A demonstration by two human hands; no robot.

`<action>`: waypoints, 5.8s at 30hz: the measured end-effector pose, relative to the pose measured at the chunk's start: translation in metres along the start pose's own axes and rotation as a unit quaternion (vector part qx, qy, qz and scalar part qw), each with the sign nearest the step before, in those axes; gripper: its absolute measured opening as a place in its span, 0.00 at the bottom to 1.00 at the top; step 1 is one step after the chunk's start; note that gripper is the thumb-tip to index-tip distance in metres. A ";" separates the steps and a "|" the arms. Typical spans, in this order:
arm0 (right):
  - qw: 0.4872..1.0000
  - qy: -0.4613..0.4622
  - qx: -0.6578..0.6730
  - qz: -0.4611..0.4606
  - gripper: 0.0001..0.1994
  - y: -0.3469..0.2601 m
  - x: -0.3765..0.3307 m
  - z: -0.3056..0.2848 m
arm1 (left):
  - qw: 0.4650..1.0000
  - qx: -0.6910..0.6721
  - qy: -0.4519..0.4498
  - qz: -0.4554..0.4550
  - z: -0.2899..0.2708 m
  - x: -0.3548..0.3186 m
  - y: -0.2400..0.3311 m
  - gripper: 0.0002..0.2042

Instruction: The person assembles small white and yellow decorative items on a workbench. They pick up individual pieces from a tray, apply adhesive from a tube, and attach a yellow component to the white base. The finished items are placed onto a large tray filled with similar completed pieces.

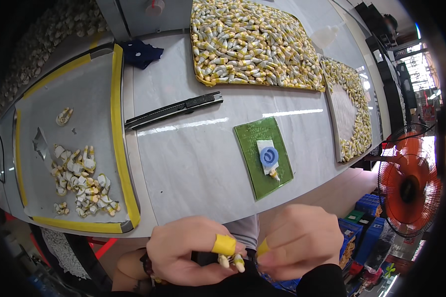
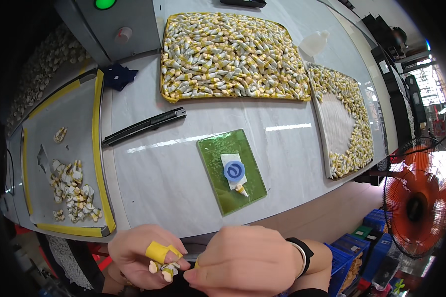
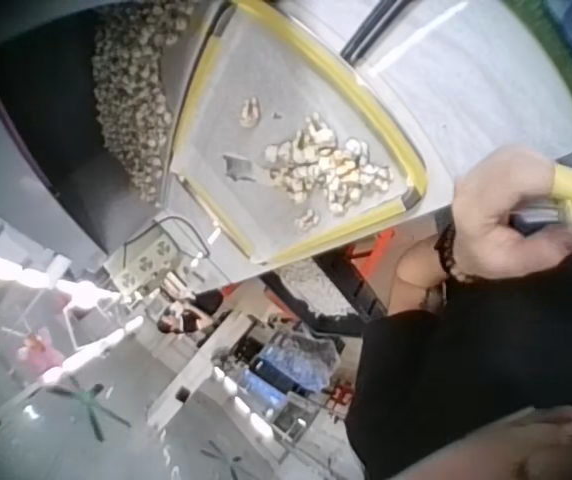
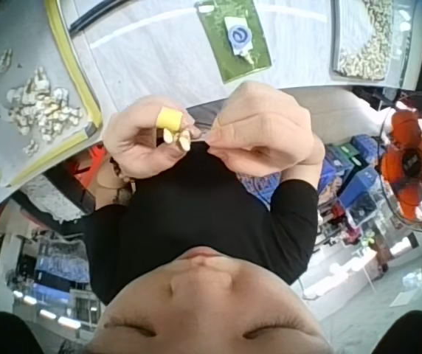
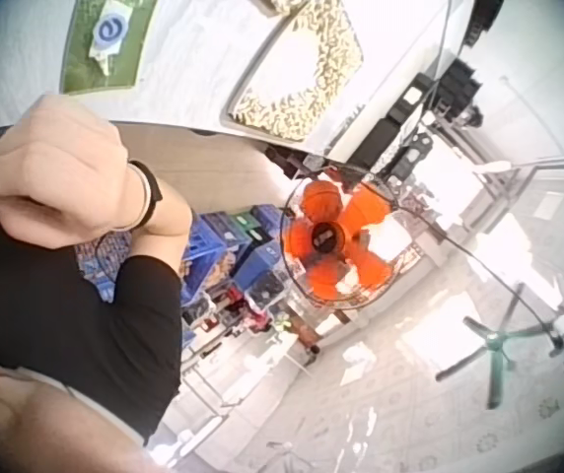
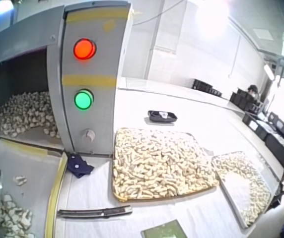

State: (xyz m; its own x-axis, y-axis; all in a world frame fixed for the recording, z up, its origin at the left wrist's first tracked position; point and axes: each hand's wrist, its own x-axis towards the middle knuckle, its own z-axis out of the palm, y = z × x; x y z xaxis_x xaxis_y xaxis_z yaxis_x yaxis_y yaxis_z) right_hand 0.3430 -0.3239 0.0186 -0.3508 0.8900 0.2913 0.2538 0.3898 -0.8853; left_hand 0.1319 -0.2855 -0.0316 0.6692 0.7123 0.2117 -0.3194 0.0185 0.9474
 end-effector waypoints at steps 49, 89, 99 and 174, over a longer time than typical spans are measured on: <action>0.988 0.054 0.139 0.030 0.08 0.013 -0.009 0.011 | 0.967 -0.255 0.021 -0.004 0.013 -0.002 -0.015 0.13; 0.982 0.104 -0.001 -0.157 0.04 0.021 -0.005 0.018 | 0.949 -0.309 0.053 -0.021 0.021 0.002 -0.010 0.10; 0.957 0.084 -0.143 -0.239 0.03 0.008 0.008 0.010 | 0.955 -0.285 0.058 -0.051 0.021 0.001 -0.007 0.08; 0.970 0.125 -0.107 -0.181 0.02 0.017 -0.011 0.023 | 0.974 -0.211 0.020 0.081 0.015 0.006 -0.012 0.09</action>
State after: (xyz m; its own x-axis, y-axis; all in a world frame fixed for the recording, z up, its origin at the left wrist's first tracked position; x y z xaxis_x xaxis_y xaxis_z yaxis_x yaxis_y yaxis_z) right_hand 0.3309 -0.3320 -0.0082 -0.2292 0.7043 0.6719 0.3445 0.7043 -0.6207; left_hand 0.1497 -0.2922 -0.0377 0.5628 0.7566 0.3328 -0.6713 0.1835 0.7181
